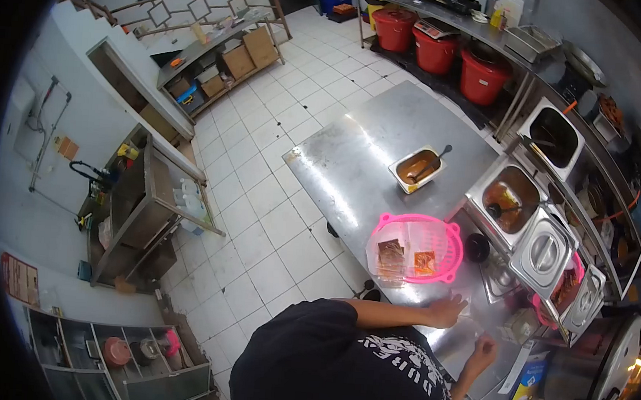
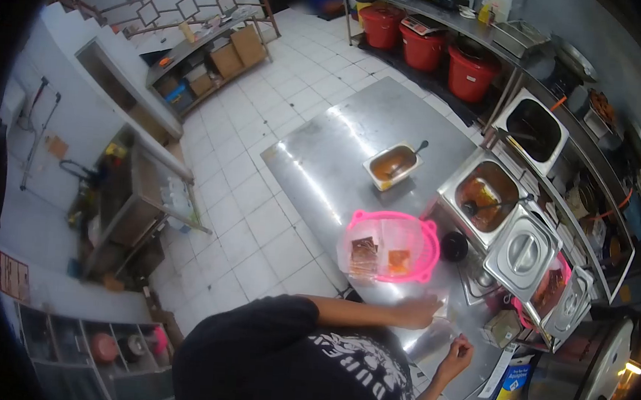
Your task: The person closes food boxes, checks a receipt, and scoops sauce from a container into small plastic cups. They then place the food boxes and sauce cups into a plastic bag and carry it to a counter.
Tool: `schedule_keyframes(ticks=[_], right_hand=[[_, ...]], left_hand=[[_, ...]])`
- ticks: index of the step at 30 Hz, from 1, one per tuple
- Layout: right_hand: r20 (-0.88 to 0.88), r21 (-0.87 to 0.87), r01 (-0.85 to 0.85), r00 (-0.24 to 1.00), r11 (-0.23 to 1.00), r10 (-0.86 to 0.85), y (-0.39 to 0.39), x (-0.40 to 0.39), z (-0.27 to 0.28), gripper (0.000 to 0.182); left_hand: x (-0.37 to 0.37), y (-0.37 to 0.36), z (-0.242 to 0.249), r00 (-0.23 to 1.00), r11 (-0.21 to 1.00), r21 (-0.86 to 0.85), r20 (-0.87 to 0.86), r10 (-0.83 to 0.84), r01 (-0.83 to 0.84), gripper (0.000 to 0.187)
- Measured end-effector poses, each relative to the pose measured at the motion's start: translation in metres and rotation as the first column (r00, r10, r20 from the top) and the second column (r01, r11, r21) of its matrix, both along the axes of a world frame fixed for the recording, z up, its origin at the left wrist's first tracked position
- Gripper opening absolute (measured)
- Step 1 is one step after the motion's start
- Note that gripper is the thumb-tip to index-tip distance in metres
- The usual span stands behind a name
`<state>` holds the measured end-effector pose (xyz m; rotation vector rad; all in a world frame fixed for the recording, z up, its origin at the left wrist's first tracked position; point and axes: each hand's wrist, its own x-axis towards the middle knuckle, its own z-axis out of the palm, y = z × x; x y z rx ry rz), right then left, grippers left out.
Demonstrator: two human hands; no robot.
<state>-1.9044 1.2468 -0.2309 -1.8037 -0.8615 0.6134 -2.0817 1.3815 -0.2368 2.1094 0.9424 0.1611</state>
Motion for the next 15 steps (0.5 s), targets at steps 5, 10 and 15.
schedule_keyframes(ticks=[5, 10, 15], right_hand=[[-0.261, 0.032, 0.012, 0.965, 0.999, -0.003, 0.023, 0.007, 0.053, 0.008], [-0.141, 0.0, -0.001, 0.99, 1.0, 0.001, 0.026, 0.011, 0.055, 0.013], [-0.38, 0.014, 0.107, 0.92, 0.994, -0.093, 0.028, -0.009, 0.061, 0.014]], left_hand=[[0.04, -0.01, -0.015, 0.83, 0.85, -0.496, 0.539, 0.143, 0.175, 0.061], [0.045, -0.011, 0.01, 0.79, 0.619, -0.758, 0.503, 0.352, 0.207, 0.037], [0.047, -0.014, 0.028, 0.677, 0.882, -0.137, 0.592, 0.438, -0.451, 0.032]])
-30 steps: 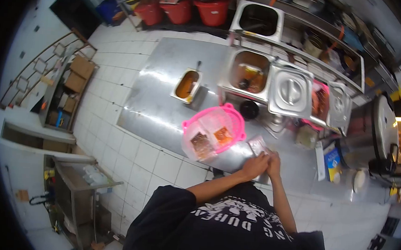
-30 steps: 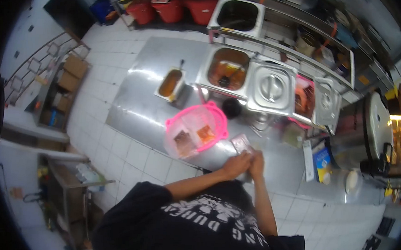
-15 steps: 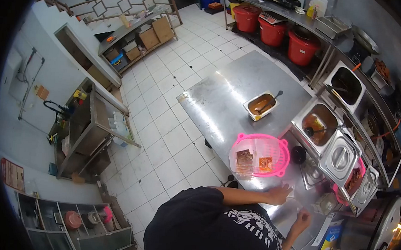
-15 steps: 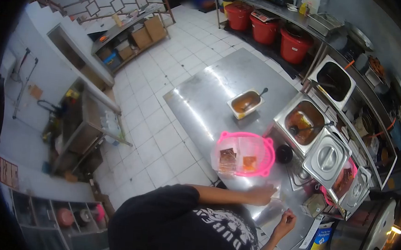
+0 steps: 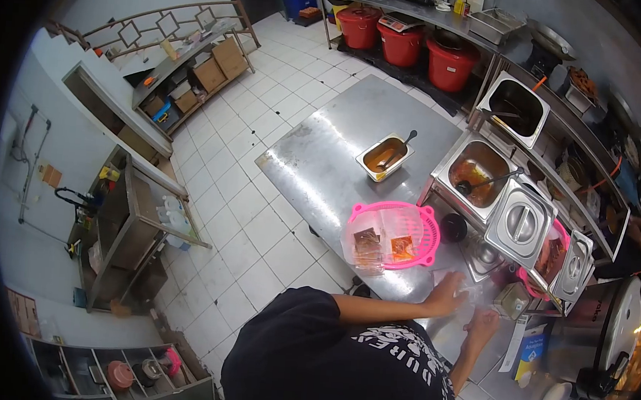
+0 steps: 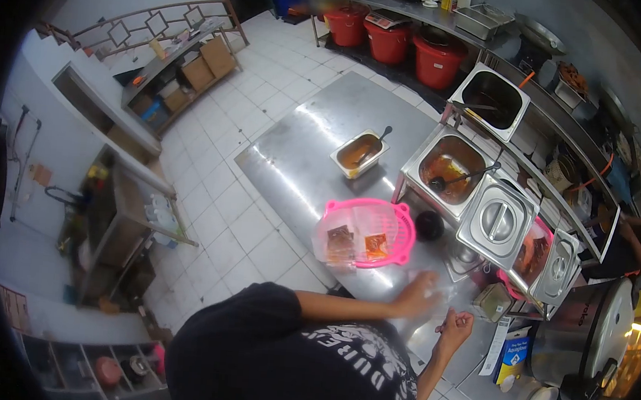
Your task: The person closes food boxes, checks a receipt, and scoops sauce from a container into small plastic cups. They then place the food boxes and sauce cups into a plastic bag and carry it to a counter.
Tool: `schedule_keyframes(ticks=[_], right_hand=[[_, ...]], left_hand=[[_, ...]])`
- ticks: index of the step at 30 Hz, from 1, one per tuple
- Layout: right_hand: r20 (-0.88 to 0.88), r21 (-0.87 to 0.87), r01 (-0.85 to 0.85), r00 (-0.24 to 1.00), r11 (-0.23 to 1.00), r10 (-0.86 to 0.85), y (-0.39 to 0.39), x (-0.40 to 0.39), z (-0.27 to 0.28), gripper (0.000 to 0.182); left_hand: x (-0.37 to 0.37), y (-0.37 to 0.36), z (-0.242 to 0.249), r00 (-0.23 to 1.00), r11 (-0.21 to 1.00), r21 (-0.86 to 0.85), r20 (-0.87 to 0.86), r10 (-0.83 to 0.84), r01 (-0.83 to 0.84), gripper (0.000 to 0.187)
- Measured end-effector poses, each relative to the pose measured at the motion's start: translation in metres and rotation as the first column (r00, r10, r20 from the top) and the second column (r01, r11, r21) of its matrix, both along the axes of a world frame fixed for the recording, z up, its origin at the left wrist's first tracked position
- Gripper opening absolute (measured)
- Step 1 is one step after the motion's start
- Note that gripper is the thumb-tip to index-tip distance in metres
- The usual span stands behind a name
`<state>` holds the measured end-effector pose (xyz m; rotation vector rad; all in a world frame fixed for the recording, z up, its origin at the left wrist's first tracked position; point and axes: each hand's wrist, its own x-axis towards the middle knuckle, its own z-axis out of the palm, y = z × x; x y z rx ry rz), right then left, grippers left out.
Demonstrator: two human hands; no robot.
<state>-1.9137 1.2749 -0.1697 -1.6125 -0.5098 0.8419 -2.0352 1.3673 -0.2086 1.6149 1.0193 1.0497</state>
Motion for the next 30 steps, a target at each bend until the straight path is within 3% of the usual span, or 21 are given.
schedule_keyframes(ticks=[1, 2, 4, 5, 7, 10, 14, 17, 19, 22, 30], right_hand=[[0.012, -0.015, 0.036, 0.999, 0.999, -0.036, 0.005, -0.007, 0.004, 0.017], [0.025, -0.029, 0.073, 0.997, 0.997, -0.072, 0.008, -0.01, 0.006, 0.023], [-0.112, 0.122, 0.035, 0.994, 0.992, -0.021, 0.013, -0.005, -0.008, 0.015], [-0.176, 0.197, 0.022, 0.984, 0.98, 0.014, 0.014, -0.003, -0.015, 0.013], [-0.219, 0.183, 0.034, 0.976, 0.983, 0.007, 0.012, 0.002, -0.017, 0.016], [-0.307, 0.249, 0.019, 0.95, 0.968, 0.061, 0.012, 0.002, -0.013, 0.02], [-0.411, 0.35, -0.001, 0.899, 0.937, 0.154, 0.008, 0.007, -0.016, 0.018], [-0.027, 0.102, -0.011, 1.0, 0.995, 0.013, 0.009, -0.016, 0.008, 0.015], [0.004, 0.058, -0.013, 1.0, 0.998, 0.012, 0.007, -0.018, -0.001, 0.014], [-0.005, 0.02, -0.035, 0.999, 0.999, 0.035, 0.0, -0.017, -0.017, 0.015], [-0.009, -0.011, -0.157, 0.988, 0.987, 0.157, -0.013, 0.009, -0.051, 0.019]], left_hand=[[-0.002, -0.002, 0.014, 0.973, 0.897, 0.409, -0.077, 0.218, -0.168, 0.032], [0.0, -0.003, 0.013, 0.997, 0.924, 0.379, -0.044, 0.063, -0.042, 0.033], [0.001, -0.008, 0.017, 0.97, 0.918, 0.333, 0.034, -0.242, 0.217, 0.035], [-0.002, -0.009, 0.022, 0.948, 0.932, 0.2, 0.041, -0.316, 0.302, 0.033], [-0.006, -0.01, 0.034, 0.888, 0.886, -0.067, 0.091, -0.452, 0.458, 0.029], [-0.014, -0.005, 0.043, 0.858, 0.865, 0.077, 0.111, -0.501, 0.495, 0.025], [-0.011, -0.001, 0.036, 0.868, 0.875, 0.007, 0.12, -0.481, 0.484, 0.024], [-0.004, 0.003, 0.014, 0.909, 0.909, 0.013, 0.033, -0.416, 0.416, 0.026], [-0.001, 0.001, 0.001, 0.939, 0.939, 0.051, 0.043, -0.341, 0.339, 0.024], [-0.008, 0.002, 0.007, 0.899, 0.807, -0.396, 0.174, -0.402, 0.438, 0.022], [-0.018, 0.011, 0.01, 0.785, 0.576, -0.568, 0.23, -0.575, 0.588, 0.018]])
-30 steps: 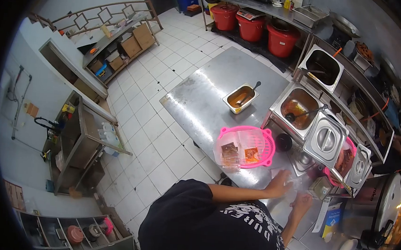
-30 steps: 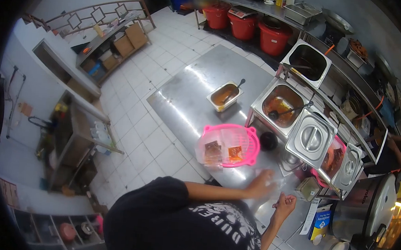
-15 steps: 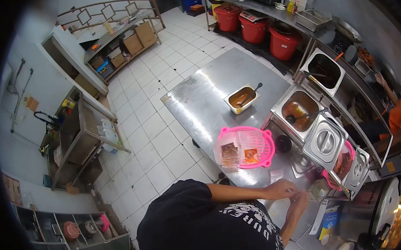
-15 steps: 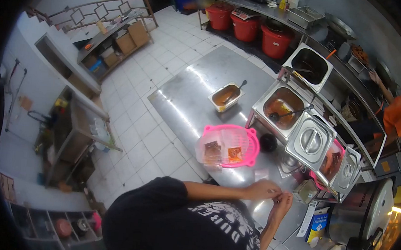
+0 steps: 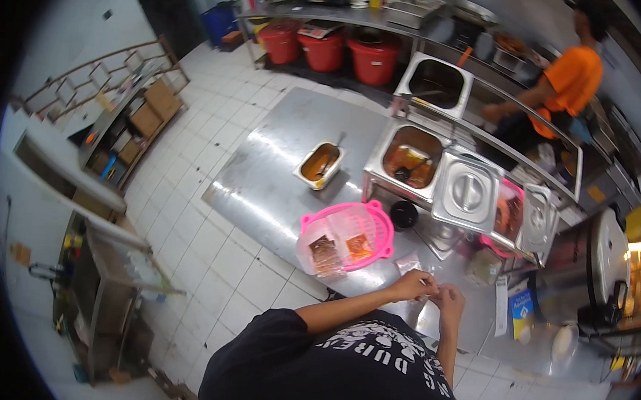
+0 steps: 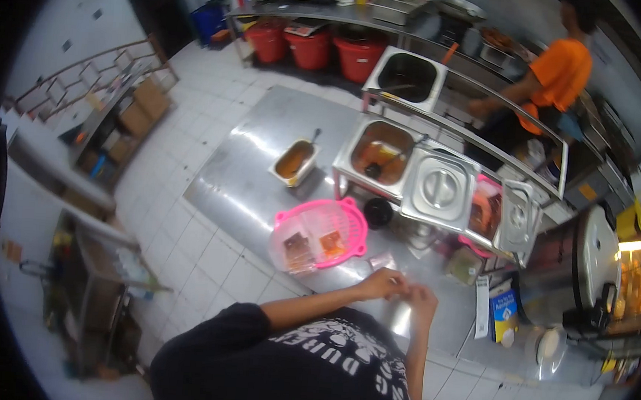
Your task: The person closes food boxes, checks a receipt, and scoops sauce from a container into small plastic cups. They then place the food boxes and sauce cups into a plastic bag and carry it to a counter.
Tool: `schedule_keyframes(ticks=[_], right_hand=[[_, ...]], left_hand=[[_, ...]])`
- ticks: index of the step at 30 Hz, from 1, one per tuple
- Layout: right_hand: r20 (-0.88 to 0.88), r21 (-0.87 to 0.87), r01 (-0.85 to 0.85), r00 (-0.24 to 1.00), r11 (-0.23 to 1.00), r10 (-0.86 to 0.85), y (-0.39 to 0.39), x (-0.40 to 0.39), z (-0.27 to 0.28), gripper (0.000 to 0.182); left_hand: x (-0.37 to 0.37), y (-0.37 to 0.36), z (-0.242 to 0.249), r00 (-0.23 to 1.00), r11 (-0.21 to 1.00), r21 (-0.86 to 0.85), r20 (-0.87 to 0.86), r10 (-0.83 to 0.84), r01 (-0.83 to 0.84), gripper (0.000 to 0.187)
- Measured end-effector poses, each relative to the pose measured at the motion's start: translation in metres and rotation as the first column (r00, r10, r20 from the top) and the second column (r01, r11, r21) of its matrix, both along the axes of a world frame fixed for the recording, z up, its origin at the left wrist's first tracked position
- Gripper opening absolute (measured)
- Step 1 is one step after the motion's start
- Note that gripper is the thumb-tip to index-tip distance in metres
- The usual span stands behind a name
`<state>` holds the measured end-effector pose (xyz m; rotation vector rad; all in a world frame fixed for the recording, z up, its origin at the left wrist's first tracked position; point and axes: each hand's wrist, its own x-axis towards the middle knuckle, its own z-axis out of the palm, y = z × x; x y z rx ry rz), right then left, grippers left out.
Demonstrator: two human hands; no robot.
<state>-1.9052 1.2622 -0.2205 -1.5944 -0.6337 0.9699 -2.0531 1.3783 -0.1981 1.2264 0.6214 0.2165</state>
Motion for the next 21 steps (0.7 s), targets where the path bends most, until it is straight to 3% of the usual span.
schedule_keyframes(ticks=[3, 7, 8, 10, 14, 17, 21], right_hand=[[-0.162, -0.145, -0.156, 0.978, 0.977, 0.132, 0.001, 0.0, 0.029, 0.02], [-0.179, -0.353, -0.448, 0.894, 0.822, 0.41, 0.0, 0.015, 0.026, 0.022], [-0.099, -0.318, -0.445, 0.894, 0.837, 0.438, -0.001, 0.016, 0.018, 0.023], [0.066, -0.25, -0.449, 0.876, 0.858, 0.478, -0.004, 0.009, 0.005, 0.024], [0.474, -0.202, -0.309, 0.799, 0.929, 0.369, -0.005, -0.019, 0.019, 0.023], [0.548, -0.311, -0.17, 0.771, 0.935, 0.323, -0.003, -0.03, 0.026, 0.02], [0.712, -0.306, 0.049, 0.674, 0.951, 0.194, 0.002, -0.043, 0.019, 0.013]], left_hand=[[-0.002, -0.002, -0.009, 0.997, 0.996, 0.04, -0.017, -0.073, 0.074, 0.019], [-0.008, -0.009, -0.013, 0.985, 0.985, -0.02, -0.014, -0.174, 0.174, 0.023], [-0.012, -0.007, -0.013, 0.962, 0.962, -0.022, -0.007, -0.273, 0.273, 0.023], [-0.016, -0.006, -0.01, 0.953, 0.953, -0.022, -0.028, -0.302, 0.302, 0.021], [-0.019, 0.0, 0.011, 0.917, 0.927, 0.118, -0.233, -0.323, 0.356, 0.023], [-0.021, -0.005, -0.006, 0.977, 0.739, 0.64, -0.136, -0.162, 0.211, 0.02], [-0.016, -0.013, 0.009, 0.957, 0.707, 0.678, -0.29, 0.008, 0.2, 0.021]])
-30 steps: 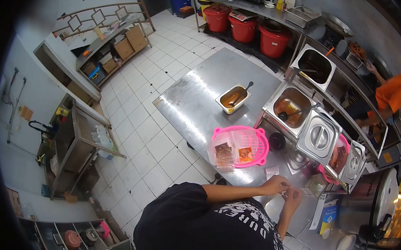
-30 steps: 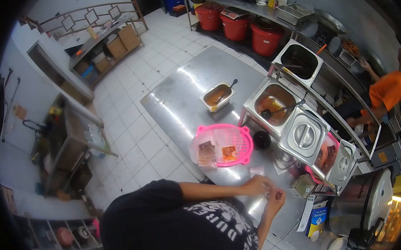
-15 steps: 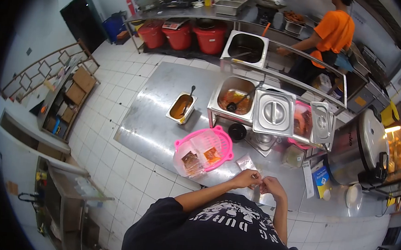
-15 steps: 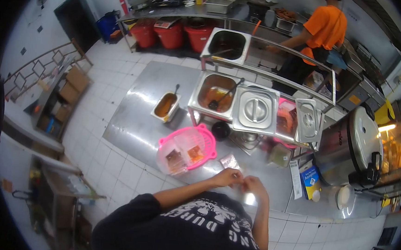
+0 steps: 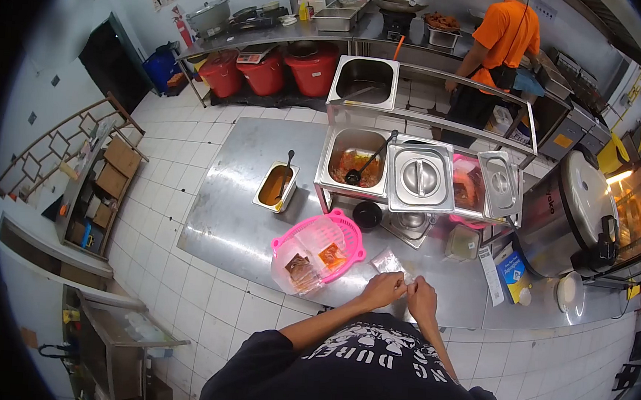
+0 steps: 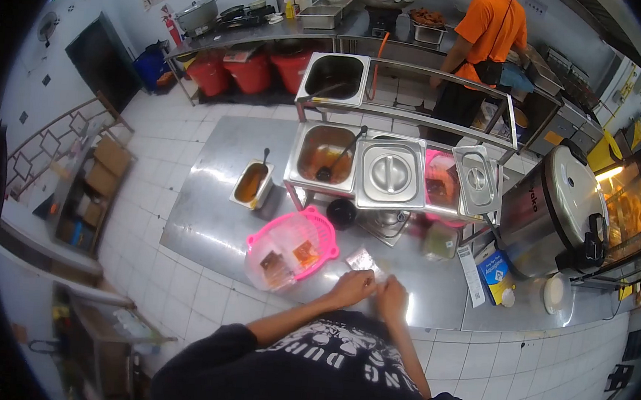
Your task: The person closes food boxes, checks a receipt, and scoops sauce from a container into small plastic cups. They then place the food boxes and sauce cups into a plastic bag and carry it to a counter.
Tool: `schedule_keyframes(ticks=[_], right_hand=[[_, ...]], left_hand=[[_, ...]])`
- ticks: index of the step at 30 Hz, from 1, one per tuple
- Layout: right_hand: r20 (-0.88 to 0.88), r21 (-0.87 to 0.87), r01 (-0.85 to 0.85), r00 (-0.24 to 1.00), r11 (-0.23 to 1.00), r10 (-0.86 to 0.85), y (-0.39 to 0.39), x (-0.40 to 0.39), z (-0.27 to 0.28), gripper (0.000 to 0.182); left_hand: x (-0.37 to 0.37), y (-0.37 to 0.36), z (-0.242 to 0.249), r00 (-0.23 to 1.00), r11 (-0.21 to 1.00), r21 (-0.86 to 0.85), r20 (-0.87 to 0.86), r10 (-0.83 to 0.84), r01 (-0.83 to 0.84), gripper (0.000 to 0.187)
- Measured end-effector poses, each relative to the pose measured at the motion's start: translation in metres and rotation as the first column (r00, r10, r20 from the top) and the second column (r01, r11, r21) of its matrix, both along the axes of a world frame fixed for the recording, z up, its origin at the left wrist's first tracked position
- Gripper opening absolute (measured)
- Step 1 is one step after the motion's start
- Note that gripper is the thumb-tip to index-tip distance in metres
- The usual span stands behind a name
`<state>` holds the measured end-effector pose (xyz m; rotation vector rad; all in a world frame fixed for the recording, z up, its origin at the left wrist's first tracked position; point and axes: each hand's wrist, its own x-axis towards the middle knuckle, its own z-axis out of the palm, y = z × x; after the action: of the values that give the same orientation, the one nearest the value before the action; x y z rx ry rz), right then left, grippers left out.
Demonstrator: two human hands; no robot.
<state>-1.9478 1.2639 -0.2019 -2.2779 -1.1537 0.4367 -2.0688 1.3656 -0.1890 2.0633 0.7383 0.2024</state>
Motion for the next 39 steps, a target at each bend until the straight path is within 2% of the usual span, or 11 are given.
schedule_keyframes(ticks=[5, 8, 14, 19, 22, 23, 25, 28, 31, 35, 39], right_hand=[[-0.044, 0.252, -0.065, 0.996, 0.965, 0.079, 0.0, -0.003, 0.023, 0.013], [0.068, 0.038, -0.259, 0.964, 0.965, 0.256, -0.006, -0.004, 0.031, 0.016], [-0.474, 0.031, -0.524, 0.742, 0.851, 0.474, 0.0, 0.01, 0.021, 0.02], [-0.867, 0.14, -0.163, 0.457, 0.977, 0.2, 0.0, 0.025, 0.047, 0.036], [-0.753, 0.094, -0.186, 0.63, 0.978, 0.192, -0.003, 0.037, 0.043, 0.036], [-0.386, 0.222, -0.271, 0.858, 0.937, 0.339, 0.0, 0.041, 0.029, 0.035], [0.243, 0.254, -0.468, 0.878, 0.847, 0.412, 0.001, 0.053, 0.029, 0.032], [-0.108, 0.352, -0.363, 0.9, 0.863, 0.422, 0.006, 0.04, 0.045, 0.027], [-0.626, 0.056, -0.223, 0.751, 0.973, 0.209, 0.006, 0.026, 0.068, 0.026], [-0.72, 0.03, -0.332, 0.647, 0.943, 0.251, 0.018, 0.014, 0.085, 0.031], [-0.575, 0.124, -0.591, 0.612, 0.797, 0.544, 0.047, -0.009, 0.076, 0.034]], left_hand=[[0.009, 0.01, -0.005, 0.998, 0.989, 0.135, 0.017, -0.06, 0.057, 0.023], [0.006, 0.024, -0.006, 0.975, 0.976, 0.19, 0.177, -0.137, 0.103, 0.023], [-0.012, 0.028, -0.016, 0.982, 0.923, -0.338, 0.089, -0.165, 0.185, 0.024], [-0.03, 0.014, 0.007, 0.908, 0.912, -0.385, 0.419, 0.034, 0.144, 0.024], [-0.031, 0.029, 0.001, 0.947, 0.969, -0.207, 0.313, -0.065, 0.135, 0.021], [-0.03, 0.032, 0.001, 0.961, 0.988, -0.127, 0.274, -0.044, 0.082, 0.02], [-0.025, 0.031, 0.005, 0.979, 1.0, -0.031, 0.203, 0.005, 0.001, 0.02], [-0.02, 0.031, 0.018, 0.994, 0.998, 0.061, 0.108, 0.016, -0.023, 0.022], [-0.026, 0.046, 0.021, 0.992, 0.99, -0.071, -0.013, -0.124, 0.122, 0.032], [-0.041, 0.064, 0.004, 0.895, 0.901, -0.077, 0.184, -0.407, 0.426, 0.06], [-0.043, 0.081, 0.029, 0.831, 0.532, -0.65, 0.325, -0.451, 0.543, 0.054]])
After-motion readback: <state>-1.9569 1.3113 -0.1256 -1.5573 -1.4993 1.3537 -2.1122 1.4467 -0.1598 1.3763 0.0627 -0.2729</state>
